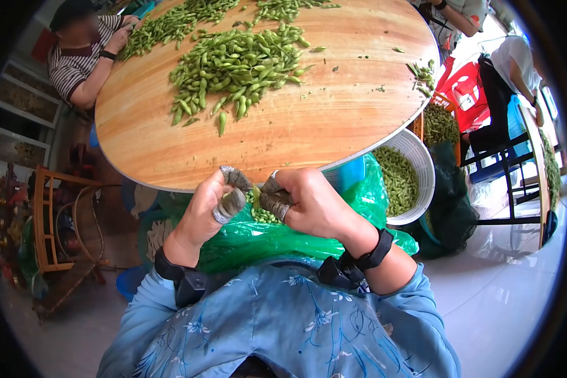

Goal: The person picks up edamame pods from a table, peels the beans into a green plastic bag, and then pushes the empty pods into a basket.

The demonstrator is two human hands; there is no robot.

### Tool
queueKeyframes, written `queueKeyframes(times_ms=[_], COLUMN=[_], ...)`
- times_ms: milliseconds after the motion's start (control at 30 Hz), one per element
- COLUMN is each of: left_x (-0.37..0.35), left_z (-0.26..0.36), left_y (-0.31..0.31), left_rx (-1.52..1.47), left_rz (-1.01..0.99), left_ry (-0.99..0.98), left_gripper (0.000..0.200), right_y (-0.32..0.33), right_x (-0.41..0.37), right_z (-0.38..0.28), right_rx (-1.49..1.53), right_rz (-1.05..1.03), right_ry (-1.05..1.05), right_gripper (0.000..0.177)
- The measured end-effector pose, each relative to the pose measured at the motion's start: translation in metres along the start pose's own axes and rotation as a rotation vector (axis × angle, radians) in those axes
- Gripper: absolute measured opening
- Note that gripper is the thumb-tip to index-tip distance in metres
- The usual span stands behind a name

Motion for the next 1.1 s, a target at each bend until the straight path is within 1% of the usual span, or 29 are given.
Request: queueKeyframes(times_ms=[33,67,100,133,167,233,267,300,367,400,433,467,500,533,567,633,667,733,800,867,900,967,1000,1100], left_x=[0.001,0.002,0.003,0.003,0.003,-0.001,-0.002,-0.002,-0.003,-0.002,-0.001,-0.001,0.001,0.001,0.001,-0.001,-0.002,-0.003,-0.003,-0.004,-0.004,-0.004,-0.004,-0.004], left_z=[-0.003,-0.011,-0.016,-0.017,-0.012,-0.015,-0.017,-0.021,-0.025,-0.024,-0.022,-0.024,-0.020,-0.015,-0.015,-0.015,-0.017,-0.018,-0.016,-0.012,-0.012,-0.014,-0.016,-0.008], left_y=[0.001,-0.001,-0.004,-0.009,-0.008,-0.009,-0.009,-0.010,-0.011,-0.010,-0.010,-0.011,-0.011,-0.011,-0.012,-0.013,-0.014,-0.016,-0.019,-0.021,-0.022,-0.021,-0.020,-0.020], left_rx=[0.000,0.033,0.066,-0.128,-0.129,-0.192,-0.193,-0.202,-0.210,-0.133,-0.055,-0.053,-0.003,0.046,0.046,0.160,0.160,0.339,0.334,0.328,0.301,0.275,0.338,0.486], left_rz=[0.002,-0.053,-0.111,-0.102,-0.104,-0.182,-0.183,-0.194,-0.203,-0.204,-0.203,-0.200,-0.180,-0.159,-0.159,-0.168,-0.167,-0.187,-0.182,-0.176,-0.206,-0.236,-0.243,-0.306], left_ry=[0.002,0.050,0.096,0.170,0.171,0.358,0.359,0.358,0.359,0.317,0.274,0.275,0.173,0.071,0.073,0.083,0.083,0.020,0.007,-0.004,0.025,0.054,0.002,-0.133], left_gripper=[0.025,0.028,0.030,0.028,0.028,0.025,0.025,0.025,0.025,0.025,0.026,0.026,0.022,0.019,0.019,0.018,0.018,0.018,0.018,0.017,0.018,0.019,0.020,0.028], right_y=[-0.004,-0.004,-0.007,-0.008,-0.005,-0.008,-0.009,-0.009,-0.011,-0.012,-0.010,-0.007,-0.006,-0.003,-0.001,-0.002,-0.003,-0.005,-0.009,-0.013,-0.012,-0.014,-0.014,-0.012], right_x=[0.000,0.000,0.001,0.001,0.002,-0.001,-0.002,-0.002,-0.002,-0.003,-0.002,-0.001,-0.001,-0.002,-0.002,-0.004,-0.005,-0.006,-0.007,-0.009,-0.009,-0.011,-0.011,-0.010], right_z=[0.002,0.002,0.003,0.004,0.006,0.016,0.019,0.021,0.019,0.018,0.017,0.014,0.009,-0.001,-0.009,-0.012,-0.013,-0.004,0.007,0.015,0.015,0.022,0.024,0.026], right_rx=[0.097,0.098,0.135,0.172,0.172,0.491,0.544,0.545,0.573,0.574,0.414,0.253,0.255,0.085,-0.085,-0.130,-0.176,-0.139,-0.102,0.138,0.138,0.366,0.366,-0.039], right_rz=[-0.044,-0.046,-0.110,-0.172,-0.171,-0.298,-0.340,-0.339,-0.368,-0.370,-0.315,-0.258,-0.260,-0.250,-0.239,-0.242,-0.245,-0.269,-0.291,-0.330,-0.330,-0.359,-0.360,-0.356], right_ry=[-0.016,-0.017,-0.044,-0.072,-0.074,-0.222,-0.230,-0.231,-0.184,-0.185,-0.164,-0.141,-0.140,-0.055,0.030,0.037,0.046,0.017,-0.016,-0.101,-0.102,-0.294,-0.294,-0.154], right_gripper=[0.012,0.012,0.012,0.012,0.012,0.012,0.012,0.012,0.011,0.011,0.010,0.009,0.009,0.010,0.012,0.015,0.018,0.016,0.014,0.011,0.011,0.010,0.010,0.009])
Point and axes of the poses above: each hand's wrist, its own x-axis towards the middle knuckle, its own y-axis out of the back of the hand, z = x × y, the point moved 6 cm from there along x, towards the middle knuckle, and after that the axes turned 1 degree about -y, right-handed, at the moved point
